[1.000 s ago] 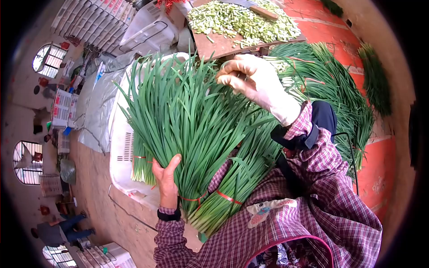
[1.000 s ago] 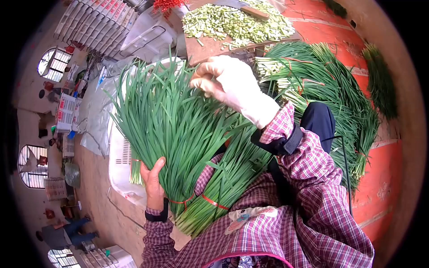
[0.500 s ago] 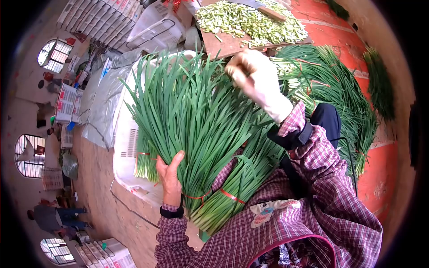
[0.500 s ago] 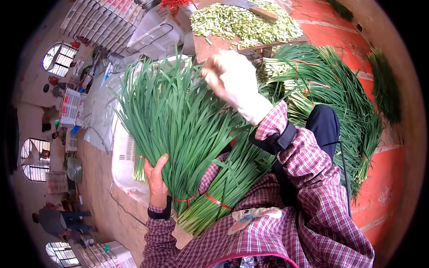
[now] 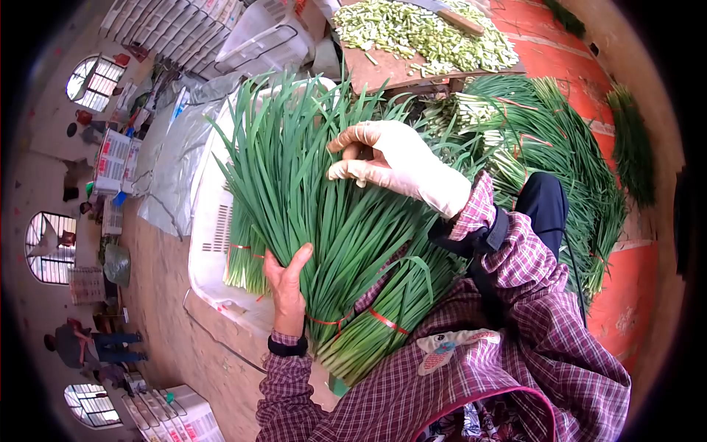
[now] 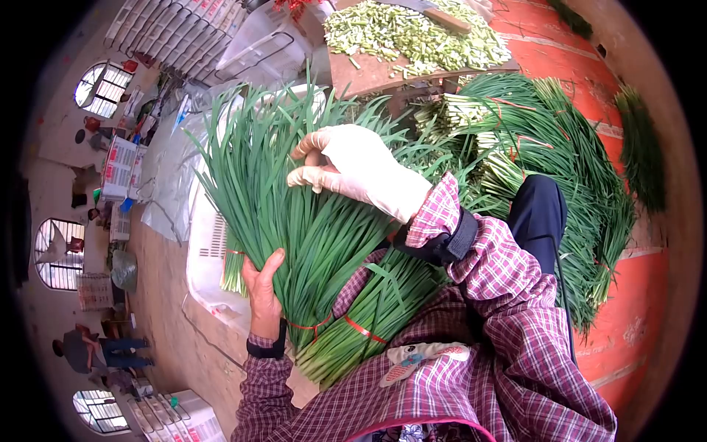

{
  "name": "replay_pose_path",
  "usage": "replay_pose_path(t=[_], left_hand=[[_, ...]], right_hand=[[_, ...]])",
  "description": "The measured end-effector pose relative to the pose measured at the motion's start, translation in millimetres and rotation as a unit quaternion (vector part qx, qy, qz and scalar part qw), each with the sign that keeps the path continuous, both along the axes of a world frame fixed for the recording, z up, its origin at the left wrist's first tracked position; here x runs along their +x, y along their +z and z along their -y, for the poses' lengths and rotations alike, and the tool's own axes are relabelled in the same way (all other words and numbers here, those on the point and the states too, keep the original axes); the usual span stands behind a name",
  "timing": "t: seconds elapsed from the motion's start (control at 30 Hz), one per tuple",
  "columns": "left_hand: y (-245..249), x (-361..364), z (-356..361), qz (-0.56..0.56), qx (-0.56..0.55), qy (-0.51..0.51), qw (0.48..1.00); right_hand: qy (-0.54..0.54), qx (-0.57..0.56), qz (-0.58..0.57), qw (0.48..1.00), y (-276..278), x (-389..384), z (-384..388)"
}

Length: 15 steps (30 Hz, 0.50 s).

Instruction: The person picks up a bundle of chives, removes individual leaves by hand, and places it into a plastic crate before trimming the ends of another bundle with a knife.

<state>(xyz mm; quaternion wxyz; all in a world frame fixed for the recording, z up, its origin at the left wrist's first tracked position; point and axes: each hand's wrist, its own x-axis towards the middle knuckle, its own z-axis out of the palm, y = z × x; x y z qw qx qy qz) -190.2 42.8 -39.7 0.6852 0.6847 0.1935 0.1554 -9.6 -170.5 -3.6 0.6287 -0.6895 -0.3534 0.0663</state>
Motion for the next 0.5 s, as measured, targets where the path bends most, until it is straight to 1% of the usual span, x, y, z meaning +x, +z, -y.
replay_pose_path(t=[0.03, 0.1, 0.23, 0.27, 0.3, 0.33, 0.37, 0.43, 0.47, 0.5], left_hand=[[2.4, 1.1, 2.8, 0.001, -0.011, 0.006, 1.0], [4.1, 2.6, 4.8, 0.001, -0.021, 0.01, 1.0], [1.5, 1.9, 3.2, 0.005, -0.017, 0.009, 1.0], [0.9, 1.7, 2.7, 0.009, -0.017, 0.008, 1.0], [2.5, 2.5, 3.8, 0.009, -0.017, 0.008, 1.0], [5.0, 3.9, 6.2, 0.006, -0.01, 0.013, 1.0], [6.1, 4.5, 8.7, 0.003, -0.003, 0.018, 1.0], [4.3, 2.8, 7.4, -0.001, -0.009, 0.02, 1.0], [1.6, 2.3, 4.7, -0.003, -0.015, 0.021, 1.0], [-2.4, 1.1, 0.0, -0.007, -0.017, 0.015, 1.0]], right_hand=[[0.014, 0.017, -0.024, 0.999, -2.2, -1.6, -1.9], [0.016, -0.025, -0.039, 0.999, -1.9, -4.5, -1.7], [-0.013, 0.002, -0.054, 0.998, -14.4, -9.4, -17.7], [-0.078, -0.024, 0.037, 0.996, -12.7, -11.6, -20.1], [-0.142, -0.049, 0.127, 0.98, -10.7, -12.7, -22.3], [-0.199, -0.045, 0.235, 0.95, -8.8, -13.1, -24.0], [-0.199, -0.047, 0.233, 0.951, -10.4, -10.5, -25.5], [-0.27, 0.049, 0.239, 0.931, -17.0, 1.4, -26.1], [-0.283, 0.121, 0.073, 0.949, -12.4, 8.7, -17.0], [-0.245, 0.234, -0.056, 0.939, -13.6, 31.3, -2.4]])
